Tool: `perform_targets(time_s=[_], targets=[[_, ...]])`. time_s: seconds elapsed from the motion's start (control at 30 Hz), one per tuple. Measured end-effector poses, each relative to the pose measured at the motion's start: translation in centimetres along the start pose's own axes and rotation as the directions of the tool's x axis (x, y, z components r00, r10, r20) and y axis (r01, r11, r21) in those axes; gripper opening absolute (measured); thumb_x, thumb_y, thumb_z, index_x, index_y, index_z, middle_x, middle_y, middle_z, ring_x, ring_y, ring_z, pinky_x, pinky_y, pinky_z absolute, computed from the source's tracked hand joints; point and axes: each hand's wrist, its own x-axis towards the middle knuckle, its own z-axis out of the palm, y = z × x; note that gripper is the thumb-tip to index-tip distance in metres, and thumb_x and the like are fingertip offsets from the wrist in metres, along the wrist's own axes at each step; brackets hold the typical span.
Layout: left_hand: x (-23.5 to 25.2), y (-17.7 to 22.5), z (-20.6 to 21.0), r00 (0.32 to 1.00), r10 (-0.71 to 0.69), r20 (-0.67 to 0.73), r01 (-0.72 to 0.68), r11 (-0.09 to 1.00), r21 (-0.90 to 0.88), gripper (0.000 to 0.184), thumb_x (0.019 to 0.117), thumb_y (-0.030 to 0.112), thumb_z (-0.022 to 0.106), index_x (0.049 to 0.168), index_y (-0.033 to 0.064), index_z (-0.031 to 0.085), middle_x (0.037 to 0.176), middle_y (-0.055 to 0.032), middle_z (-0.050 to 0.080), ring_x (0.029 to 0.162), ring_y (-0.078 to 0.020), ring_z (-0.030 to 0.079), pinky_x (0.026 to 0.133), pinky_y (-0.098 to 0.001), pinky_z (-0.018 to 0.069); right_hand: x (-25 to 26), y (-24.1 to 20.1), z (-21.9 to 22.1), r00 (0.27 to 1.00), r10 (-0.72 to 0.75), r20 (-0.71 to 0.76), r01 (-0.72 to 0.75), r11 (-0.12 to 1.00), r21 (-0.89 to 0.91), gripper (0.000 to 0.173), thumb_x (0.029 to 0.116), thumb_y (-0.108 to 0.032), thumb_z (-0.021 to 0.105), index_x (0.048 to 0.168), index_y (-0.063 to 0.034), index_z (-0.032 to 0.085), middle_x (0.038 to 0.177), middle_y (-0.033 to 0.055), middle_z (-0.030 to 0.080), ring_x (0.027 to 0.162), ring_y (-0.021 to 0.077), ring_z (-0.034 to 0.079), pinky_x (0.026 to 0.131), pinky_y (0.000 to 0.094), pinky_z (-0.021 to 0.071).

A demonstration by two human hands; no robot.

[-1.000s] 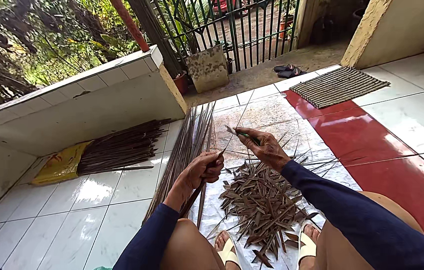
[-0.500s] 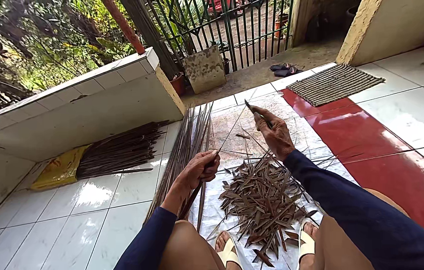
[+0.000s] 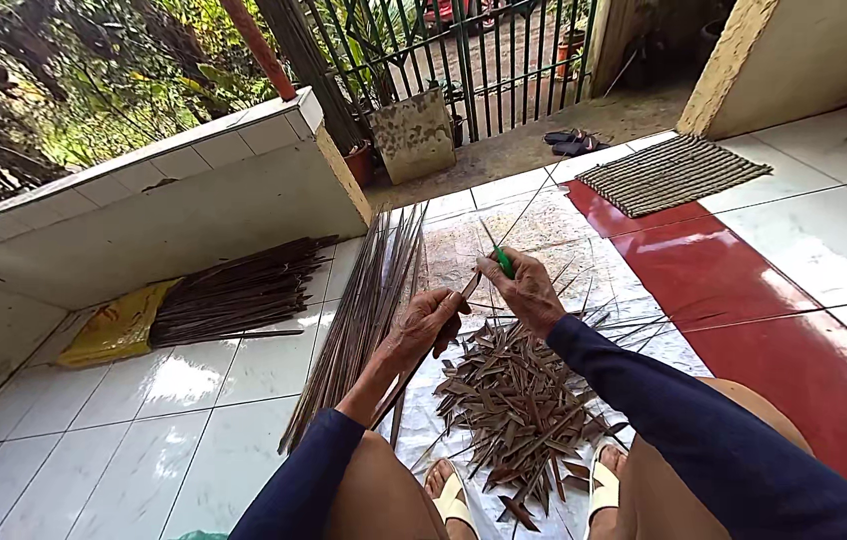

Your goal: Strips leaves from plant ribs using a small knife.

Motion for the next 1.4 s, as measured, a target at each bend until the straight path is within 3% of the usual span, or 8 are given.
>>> perform_targets(time_s=[0.13, 0.23, 0.3, 0.4, 0.7, 0.83, 1.1, 1.4], targets=[[-0.5, -0.6, -0.9, 0.999, -0.044, -0.018, 0.044, 0.998, 0.033, 0.027, 0.1093, 0.025, 0.052, 0.110, 0.0018, 0.067, 0.066, -0.0029, 0.056, 0.048, -0.0089, 0.049, 0.044, -0.0213, 0.0418, 1.2, 0.4, -1.9, 0.993, 0.064, -0.104, -0.067, 0.997, -0.026, 0.033, 0.1018, -0.043, 0.063, 0.094, -0.0114, 0.067, 0.067, 0.0012, 0.054, 0.056, 0.0149, 0.049, 0.054, 0.0368, 0.0412], [-0.5, -0.7, -1.2, 0.989, -0.083, -0.126, 0.079, 0.996, -0.037, 0.027, 0.1087, 0.024, 0.053, 0.107, 0.0017, 0.069, 0.061, -0.0023, 0.052, 0.043, -0.0071, 0.040, 0.040, -0.0199, 0.0331, 0.1, -0.1, -1.5, 0.997, 0.071, -0.012, -0.072, 0.996, -0.043, 0.043, 0.1055, -0.054, 0.049, 0.112, -0.0150, 0.067, 0.074, 0.0034, 0.055, 0.061, 0.0179, 0.053, 0.056, 0.0410, 0.0443], [-0.4, -0.7, -1.7, 0.982, -0.095, -0.164, 0.086, 0.994, -0.063, 0.028, 0.1092, 0.024, 0.052, 0.107, 0.0020, 0.069, 0.060, -0.0024, 0.051, 0.042, -0.0071, 0.039, 0.039, -0.0196, 0.0320, -0.9, -0.2, -0.5, 0.997, -0.002, 0.071, 0.006, 0.999, -0.047, 0.039, 0.1097, -0.045, 0.043, 0.123, -0.0163, 0.067, 0.073, 0.0024, 0.054, 0.059, 0.0166, 0.051, 0.054, 0.0389, 0.0444], [-0.4, -0.5, -1.9, 0.976, -0.110, -0.190, 0.091, 0.991, -0.103, 0.030, 0.1101, 0.026, 0.049, 0.108, 0.0028, 0.068, 0.059, -0.0022, 0.049, 0.042, -0.0068, 0.036, 0.039, -0.0195, 0.0297, -2.1, -0.3, 0.8, 0.983, -0.056, 0.177, 0.069, 0.995, -0.072, 0.034, 0.1082, -0.038, 0.050, 0.133, -0.0225, 0.067, 0.074, 0.0004, 0.059, 0.058, 0.0139, 0.052, 0.056, 0.0376, 0.0472], [-0.5, -0.1, -1.7, 0.984, -0.120, -0.131, 0.091, 0.973, -0.212, 0.025, 0.1091, 0.023, 0.048, 0.099, 0.0062, 0.064, 0.057, 0.0031, 0.041, 0.041, -0.0035, 0.030, 0.039, -0.0177, 0.0243, -3.0, 0.5, 1.8, 0.957, -0.091, 0.275, 0.123, 0.987, -0.101, 0.035, 0.1058, -0.045, 0.053, 0.132, -0.0283, 0.070, 0.095, -0.0029, 0.071, 0.074, 0.0095, 0.062, 0.071, 0.0371, 0.0530], [-0.6, 0.0, -2.0, 0.985, -0.146, -0.095, 0.113, 0.950, -0.290, 0.027, 0.1102, 0.025, 0.047, 0.098, 0.0062, 0.062, 0.057, 0.0040, 0.037, 0.041, -0.0032, 0.028, 0.038, -0.0171, 0.0232, -2.8, 0.3, 1.8, 0.966, -0.101, 0.238, 0.142, 0.977, -0.161, 0.036, 0.1054, -0.047, 0.053, 0.133, -0.0304, 0.069, 0.116, -0.0070, 0.073, 0.094, 0.0075, 0.068, 0.085, 0.0409, 0.0563], [-0.7, -0.1, -2.4, 0.986, -0.162, -0.051, 0.138, 0.939, -0.314, 0.029, 0.1107, 0.027, 0.046, 0.100, 0.0062, 0.063, 0.057, 0.0040, 0.037, 0.041, -0.0036, 0.029, 0.037, -0.0174, 0.0232, -2.9, 0.4, 2.3, 0.977, -0.162, 0.136, 0.190, 0.954, -0.230, 0.034, 0.1056, -0.045, 0.054, 0.131, -0.0303, 0.071, 0.117, -0.0062, 0.073, 0.098, 0.0103, 0.070, 0.085, 0.0446, 0.0572], [-0.6, 0.1, -2.1, 0.985, -0.129, -0.118, 0.103, 0.973, -0.205, 0.029, 0.1101, 0.026, 0.049, 0.101, 0.0046, 0.066, 0.058, 0.0013, 0.042, 0.041, -0.0043, 0.031, 0.039, -0.0176, 0.0248, -3.0, 0.0, 2.6, 0.988, -0.149, 0.047, 0.156, 0.902, -0.402, 0.034, 0.1044, -0.048, 0.055, 0.130, -0.0327, 0.071, 0.103, -0.0009, 0.073, 0.086, 0.0186, 0.069, 0.073, 0.0492, 0.0557]])
